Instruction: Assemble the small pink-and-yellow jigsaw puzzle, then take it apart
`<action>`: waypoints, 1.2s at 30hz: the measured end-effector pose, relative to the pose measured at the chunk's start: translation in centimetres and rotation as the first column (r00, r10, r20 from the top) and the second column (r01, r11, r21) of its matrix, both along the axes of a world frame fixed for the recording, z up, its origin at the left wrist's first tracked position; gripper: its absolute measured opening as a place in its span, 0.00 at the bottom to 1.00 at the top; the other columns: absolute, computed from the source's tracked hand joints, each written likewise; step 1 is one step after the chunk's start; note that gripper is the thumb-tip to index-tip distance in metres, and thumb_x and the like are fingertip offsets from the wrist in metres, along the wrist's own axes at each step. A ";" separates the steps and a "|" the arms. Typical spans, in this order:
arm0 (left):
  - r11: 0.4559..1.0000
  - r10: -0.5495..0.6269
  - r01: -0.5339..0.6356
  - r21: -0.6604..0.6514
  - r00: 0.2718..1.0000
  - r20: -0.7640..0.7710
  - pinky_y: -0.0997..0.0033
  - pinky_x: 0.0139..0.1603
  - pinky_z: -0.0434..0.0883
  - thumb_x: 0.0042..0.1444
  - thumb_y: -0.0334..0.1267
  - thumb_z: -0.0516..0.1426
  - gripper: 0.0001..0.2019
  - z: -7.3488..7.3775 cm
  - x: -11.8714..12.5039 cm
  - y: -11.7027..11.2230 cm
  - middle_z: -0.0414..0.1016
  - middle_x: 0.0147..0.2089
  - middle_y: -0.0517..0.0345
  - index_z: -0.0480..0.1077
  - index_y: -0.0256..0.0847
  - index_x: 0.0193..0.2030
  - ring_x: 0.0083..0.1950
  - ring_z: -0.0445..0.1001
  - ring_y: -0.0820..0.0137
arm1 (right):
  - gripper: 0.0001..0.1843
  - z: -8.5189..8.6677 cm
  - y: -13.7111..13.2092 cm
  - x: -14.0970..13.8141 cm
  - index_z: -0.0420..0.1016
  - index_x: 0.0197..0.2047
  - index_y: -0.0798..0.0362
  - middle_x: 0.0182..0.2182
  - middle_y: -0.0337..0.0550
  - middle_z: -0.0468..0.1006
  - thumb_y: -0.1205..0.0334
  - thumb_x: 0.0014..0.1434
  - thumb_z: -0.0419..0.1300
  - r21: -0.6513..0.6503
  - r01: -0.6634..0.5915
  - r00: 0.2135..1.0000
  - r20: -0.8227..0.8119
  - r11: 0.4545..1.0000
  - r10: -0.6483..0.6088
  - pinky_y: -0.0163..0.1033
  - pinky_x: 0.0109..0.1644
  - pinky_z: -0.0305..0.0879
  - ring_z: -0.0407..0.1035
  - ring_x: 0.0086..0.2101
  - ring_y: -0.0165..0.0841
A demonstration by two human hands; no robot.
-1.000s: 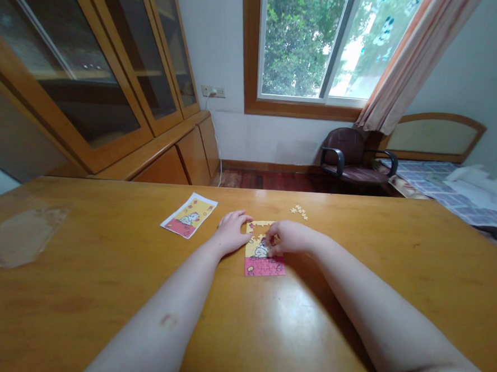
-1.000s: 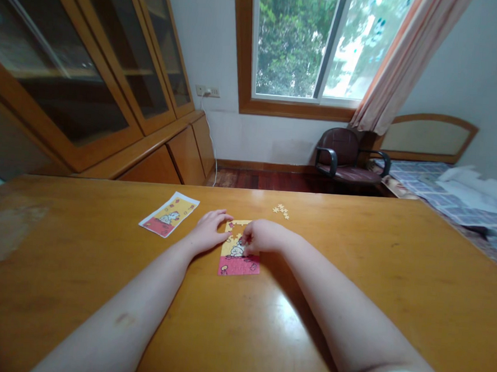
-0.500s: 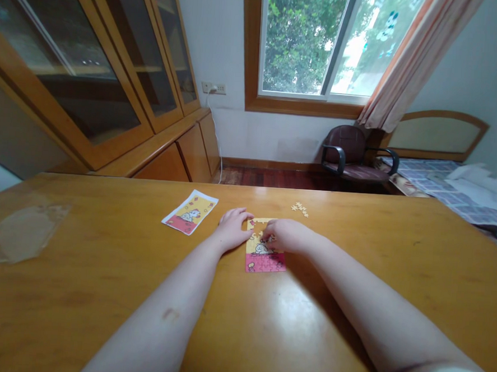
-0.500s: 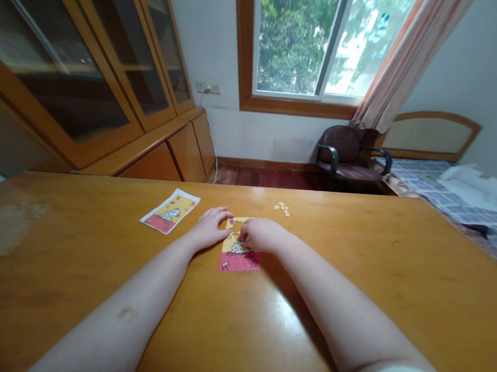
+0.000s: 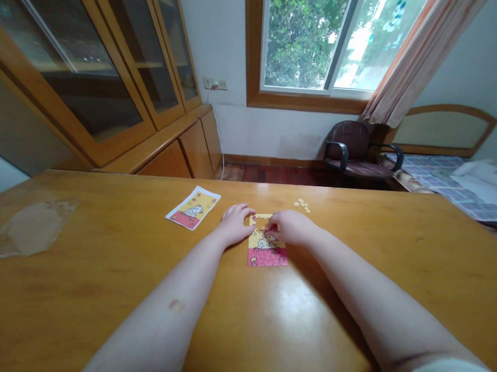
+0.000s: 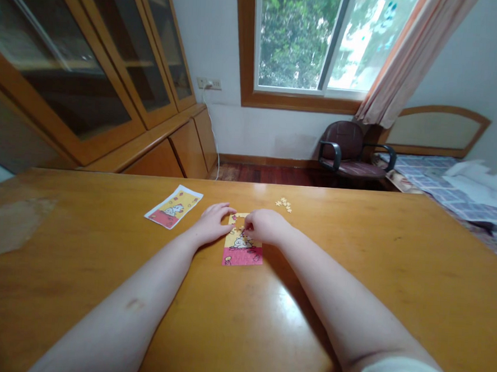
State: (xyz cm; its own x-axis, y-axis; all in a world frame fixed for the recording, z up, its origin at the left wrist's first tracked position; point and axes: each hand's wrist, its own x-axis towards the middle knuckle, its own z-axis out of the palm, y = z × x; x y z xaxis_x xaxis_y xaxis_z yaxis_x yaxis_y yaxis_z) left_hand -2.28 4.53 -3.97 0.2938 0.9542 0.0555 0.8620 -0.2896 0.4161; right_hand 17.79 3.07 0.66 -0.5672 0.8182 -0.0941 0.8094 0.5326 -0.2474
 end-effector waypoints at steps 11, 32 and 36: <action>1.000 0.008 -0.008 -0.012 1.000 -0.004 0.54 0.67 0.55 0.51 0.45 0.57 0.23 -0.1 0.0 0.2 0.62 0.65 0.50 0.70 0.46 0.55 0.67 0.57 0.57 | 0.10 -1.1 -0.1 -0.5 0.81 0.38 0.47 0.40 0.42 0.80 0.63 0.55 0.59 -0.003 -0.085 0.996 -0.010 0.996 0.085 0.33 0.39 0.62 0.73 0.37 0.33; 1.000 0.004 -0.004 0.008 1.000 -0.017 0.55 0.67 0.55 0.50 0.45 0.58 0.22 -0.1 0.0 0.1 0.63 0.64 0.50 0.71 0.46 0.53 0.66 0.59 0.57 | 0.13 -2.5 0.1 -1.5 0.80 0.42 0.50 0.40 0.45 0.77 0.55 0.63 0.57 0.133 0.070 0.996 -0.068 0.989 -0.062 0.33 0.42 0.62 0.72 0.38 0.32; 1.000 0.009 -0.009 0.010 1.000 -0.015 0.54 0.67 0.55 0.51 0.46 0.58 0.21 0.0 0.1 0.0 0.64 0.64 0.50 0.71 0.46 0.53 0.66 0.59 0.57 | 0.12 -2.9 0.3 -1.8 0.80 0.41 0.50 0.39 0.44 0.77 0.55 0.63 0.57 0.148 0.100 0.992 -0.087 0.984 -0.088 0.34 0.41 0.62 0.72 0.37 0.33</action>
